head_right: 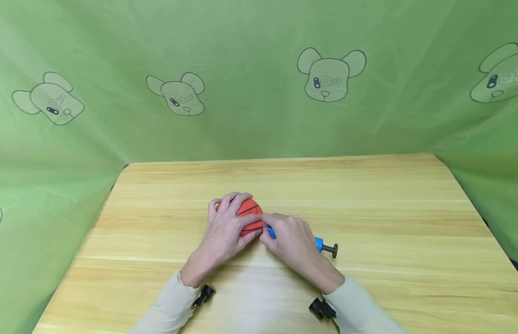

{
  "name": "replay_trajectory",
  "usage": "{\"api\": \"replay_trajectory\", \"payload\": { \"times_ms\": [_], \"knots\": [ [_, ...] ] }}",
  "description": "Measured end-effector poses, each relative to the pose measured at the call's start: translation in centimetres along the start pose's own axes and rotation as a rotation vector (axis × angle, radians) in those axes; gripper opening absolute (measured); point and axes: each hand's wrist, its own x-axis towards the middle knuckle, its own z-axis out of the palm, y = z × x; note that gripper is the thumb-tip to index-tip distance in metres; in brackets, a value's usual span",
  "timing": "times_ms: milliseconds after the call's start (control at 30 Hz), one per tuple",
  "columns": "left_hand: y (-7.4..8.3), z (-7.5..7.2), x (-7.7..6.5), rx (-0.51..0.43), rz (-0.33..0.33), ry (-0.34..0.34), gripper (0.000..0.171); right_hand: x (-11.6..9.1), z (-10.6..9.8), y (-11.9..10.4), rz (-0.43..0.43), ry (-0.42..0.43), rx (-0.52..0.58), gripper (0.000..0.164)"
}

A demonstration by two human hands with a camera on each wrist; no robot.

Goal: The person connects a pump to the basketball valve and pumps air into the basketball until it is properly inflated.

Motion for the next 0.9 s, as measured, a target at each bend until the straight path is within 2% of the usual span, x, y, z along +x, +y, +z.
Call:
{"api": "replay_trajectory", "payload": {
  "times_ms": [900],
  "knots": [
    [0.43, 0.02, -0.01, 0.004, 0.016, -0.002, 0.018, -0.6, -0.31, 0.3, 0.003, -0.004, -0.006, 0.025]
  ]
}}
